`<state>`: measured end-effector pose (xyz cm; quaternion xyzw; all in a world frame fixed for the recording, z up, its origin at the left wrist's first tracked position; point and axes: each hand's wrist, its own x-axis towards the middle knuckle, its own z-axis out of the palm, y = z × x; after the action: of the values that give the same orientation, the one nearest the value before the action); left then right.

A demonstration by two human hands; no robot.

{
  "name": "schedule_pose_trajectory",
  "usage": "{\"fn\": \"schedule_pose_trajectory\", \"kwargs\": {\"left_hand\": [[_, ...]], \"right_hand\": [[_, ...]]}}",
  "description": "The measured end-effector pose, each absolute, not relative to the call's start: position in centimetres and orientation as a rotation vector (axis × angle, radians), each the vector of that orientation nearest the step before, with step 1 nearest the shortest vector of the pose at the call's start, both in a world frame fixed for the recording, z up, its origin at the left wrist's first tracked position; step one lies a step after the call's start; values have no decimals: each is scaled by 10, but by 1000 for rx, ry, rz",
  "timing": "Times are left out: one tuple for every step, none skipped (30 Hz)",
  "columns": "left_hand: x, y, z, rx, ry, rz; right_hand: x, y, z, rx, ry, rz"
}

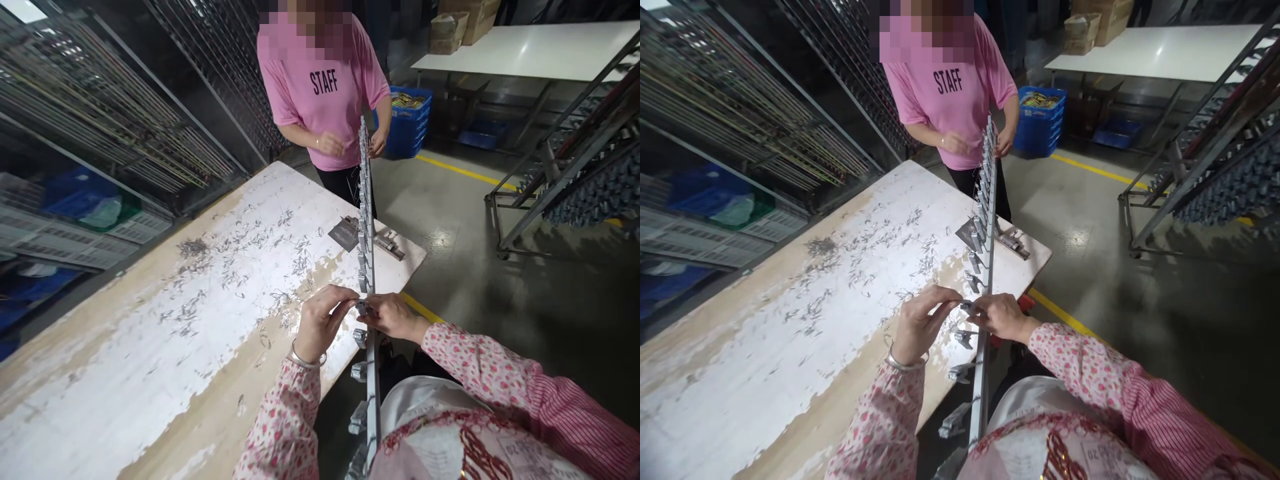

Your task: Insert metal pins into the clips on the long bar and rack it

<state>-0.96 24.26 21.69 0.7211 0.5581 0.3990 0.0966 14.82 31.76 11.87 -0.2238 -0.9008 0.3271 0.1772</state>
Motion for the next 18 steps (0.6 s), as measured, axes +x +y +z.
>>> {"fn": "schedule_pose_trajectory", "kwargs": {"left_hand": [[-9,242,218,2150,1647,1162],[-8,242,219,2163,1642,1139],[-8,242,219,2171,1634,1116],[-9,241,217,2170,1618,1098],[-11,241,213,2149,1602,1092],[-14,241,206,2097,1604,1108],[-20,240,196,2010,1647,1136],[-27,240,181,1886,1754,1139],[-35,239,162,1735,1898,1115],[-44,237,141,1566,2074,1053],[-52,234,117,1397,2260,871],[-59,231,92,1316,2317,748],[-65,226,68,1262,2340,655],[-67,220,46,1205,2365,556],[-67,214,25,1157,2385,469],[-65,207,8,1116,2402,392],[-60,201,-6,1083,2414,321],[-55,194,-17,1062,2418,261]], "right_hand": [[149,318,118,-626,-2565,922],[149,318,117,-614,-2581,922],[150,317,117,-599,-2592,926],[150,317,116,-594,-2597,937],[151,317,116,-601,-2596,961],[152,317,116,-621,-2583,997],[154,316,115,-644,-2559,1048],[156,315,115,-661,-2518,1110],[159,313,114,-675,-2454,1172],[163,311,113,-690,-2365,1216],[167,308,112,-711,-2262,1233],[173,305,111,-731,-2162,1223],[178,302,111,-740,-2085,1204],[184,298,111,-728,-2042,1187],[189,295,111,-687,-2036,1186],[194,291,113,-621,-2060,1202],[197,288,114,-542,-2099,1230],[200,286,116,-467,-2137,1253]]}}
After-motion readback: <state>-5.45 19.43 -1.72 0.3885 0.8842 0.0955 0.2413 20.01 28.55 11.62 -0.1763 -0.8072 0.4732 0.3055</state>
